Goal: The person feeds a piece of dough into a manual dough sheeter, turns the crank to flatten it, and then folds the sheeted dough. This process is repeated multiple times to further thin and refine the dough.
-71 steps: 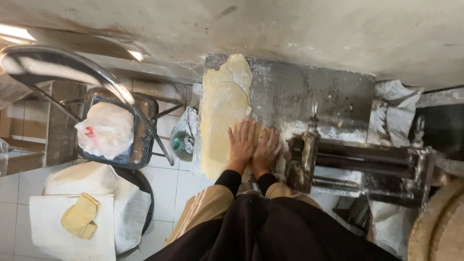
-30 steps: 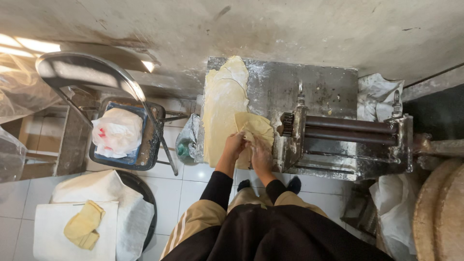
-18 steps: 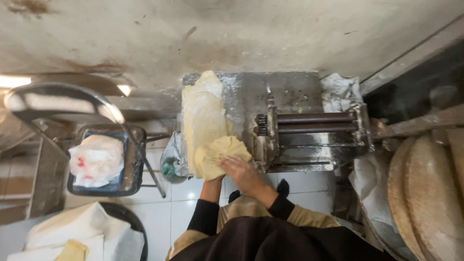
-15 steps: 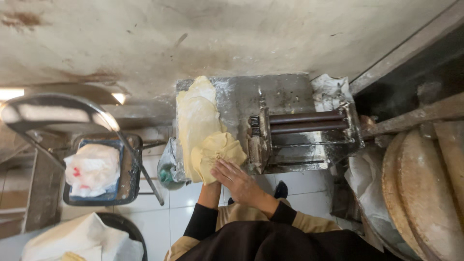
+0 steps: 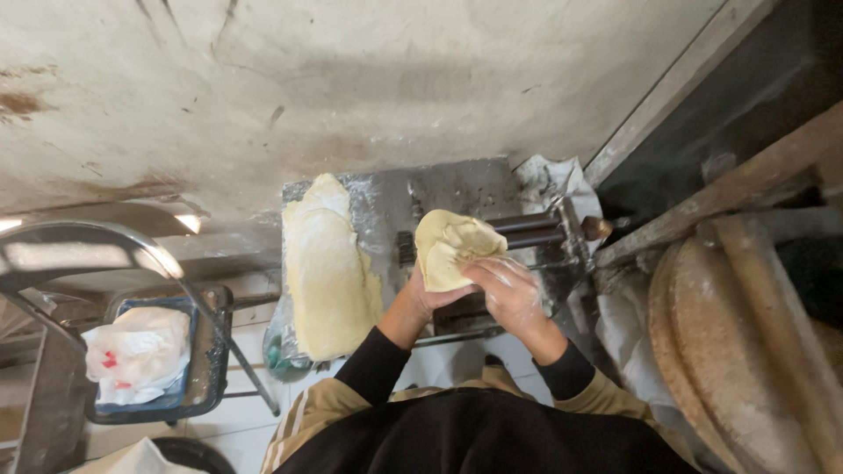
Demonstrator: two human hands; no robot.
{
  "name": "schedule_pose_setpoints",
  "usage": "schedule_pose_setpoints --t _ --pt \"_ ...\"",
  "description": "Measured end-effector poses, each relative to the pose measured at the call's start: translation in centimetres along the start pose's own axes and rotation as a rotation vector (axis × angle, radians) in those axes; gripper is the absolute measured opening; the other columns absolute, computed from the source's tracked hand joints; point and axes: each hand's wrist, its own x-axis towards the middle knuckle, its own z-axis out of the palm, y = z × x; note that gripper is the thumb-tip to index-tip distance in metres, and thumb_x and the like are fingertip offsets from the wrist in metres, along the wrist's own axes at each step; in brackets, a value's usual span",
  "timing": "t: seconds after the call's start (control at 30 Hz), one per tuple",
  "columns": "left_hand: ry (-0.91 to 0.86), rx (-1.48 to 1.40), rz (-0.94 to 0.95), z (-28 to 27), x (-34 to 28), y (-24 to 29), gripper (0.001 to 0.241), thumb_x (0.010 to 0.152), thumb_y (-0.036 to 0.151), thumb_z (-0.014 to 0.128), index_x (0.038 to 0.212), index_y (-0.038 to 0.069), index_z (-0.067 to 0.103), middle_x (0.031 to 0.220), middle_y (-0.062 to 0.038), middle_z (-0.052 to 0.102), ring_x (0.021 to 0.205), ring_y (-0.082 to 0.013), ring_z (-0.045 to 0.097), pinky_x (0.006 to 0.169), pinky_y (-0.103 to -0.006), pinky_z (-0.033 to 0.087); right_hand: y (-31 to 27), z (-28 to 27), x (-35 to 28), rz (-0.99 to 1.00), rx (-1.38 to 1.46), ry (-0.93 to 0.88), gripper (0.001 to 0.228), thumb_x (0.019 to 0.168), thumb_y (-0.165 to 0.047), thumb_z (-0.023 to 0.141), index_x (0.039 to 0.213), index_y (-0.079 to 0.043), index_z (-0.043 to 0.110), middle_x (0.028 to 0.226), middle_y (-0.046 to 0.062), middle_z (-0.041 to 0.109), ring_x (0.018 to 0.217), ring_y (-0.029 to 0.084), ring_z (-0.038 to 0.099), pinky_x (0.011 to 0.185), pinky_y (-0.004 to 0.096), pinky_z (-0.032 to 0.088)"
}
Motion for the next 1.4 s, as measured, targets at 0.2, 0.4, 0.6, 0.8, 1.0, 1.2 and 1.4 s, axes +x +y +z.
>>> schedule_pose_setpoints --t 0.2,0.4,0.6,0.8,1.0,1.2,1.4 --pt "-0.044 -0.136 0.092 3.5 5.0 -0.5 0.111 0.091 0.088 0.030 0.151 -0.005 0.043 0.148 -0.029 0.050 0.135 -0.0441 0.053 0.114 -0.0543 0.045 4.8 -4.1 0.6 -0.038 0.026 -0.087 0.037 0.076 0.012 0.061 0.110 0.000 0.072 0.112 0.016 0.072 0.104 0.036 0.070 0.093 0.044 0.056" --pt "-0.006 -0.180 0.117 5.8 7.2 -2.5 0.113 0.093 0.087 0.032 0.152 -0.010 0.039 0.151 -0.033 0.046 0.138 -0.0458 0.050 0.117 -0.0533 0.041 8.7 -4.4 -1.7 -0.170 0.084 -0.014 0.036 0.080 0.005 0.068 0.115 -0.003 0.070 0.113 0.014 0.072 0.102 0.033 0.071 0.092 0.042 0.056" --pt "0.075 -0.195 0.175 5.8 8.8 -4.3 0.100 0.100 0.075 0.040 0.151 -0.011 0.040 0.151 -0.032 0.048 0.138 -0.0448 0.050 0.119 -0.0517 0.039 11.7 -4.2 -1.9 -0.185 0.065 -0.001 0.035 0.079 0.005 0.068 0.113 -0.004 0.073 0.109 0.011 0.074 0.098 0.030 0.071 0.090 0.042 0.058" --pt "0.060 -0.189 0.247 4.7 9.4 -3.8 0.072 0.109 0.048 0.046 0.150 -0.011 0.041 0.148 -0.031 0.052 0.134 -0.0430 0.054 0.117 -0.0502 0.043 11.8 -4.3 -1.4 -0.275 0.146 -0.025 0.030 0.080 0.001 0.070 0.109 -0.003 0.072 0.107 0.013 0.072 0.101 0.031 0.071 0.091 0.042 0.055" --pt "0.125 -0.002 0.221 2.1 8.8 -3.5 0.055 0.106 0.024 0.055 0.150 -0.007 0.043 0.143 -0.028 0.056 0.128 -0.0400 0.060 0.112 -0.0480 0.049 11.0 -2.2 -2.0 -0.189 0.222 -0.057 0.029 0.084 0.003 0.071 0.111 -0.007 0.074 0.109 0.008 0.072 0.107 0.026 0.071 0.096 0.040 0.056" --pt "0.157 0.090 0.026 -0.2 9.3 -0.1 0.054 0.103 0.021 0.063 0.146 -0.008 0.047 0.134 -0.025 0.064 0.118 -0.0353 0.068 0.104 -0.0488 0.054 14.5 -2.7 -3.9 0.152 0.419 0.067 0.063 0.085 -0.021 0.081 0.138 -0.005 0.050 0.140 0.017 0.055 0.133 0.029 0.052 0.114 0.046 0.042" --pt "0.195 0.312 -0.001 -1.3 11.1 1.9 0.051 0.096 0.017 0.072 0.137 -0.008 0.056 0.127 -0.020 0.069 0.112 -0.0303 0.070 0.099 -0.0443 0.057 23.5 -2.0 -3.9 0.885 1.205 -0.044 0.074 0.086 -0.002 0.070 0.152 -0.006 0.037 0.141 0.009 0.055 0.112 0.018 0.057 0.099 0.032 0.049"
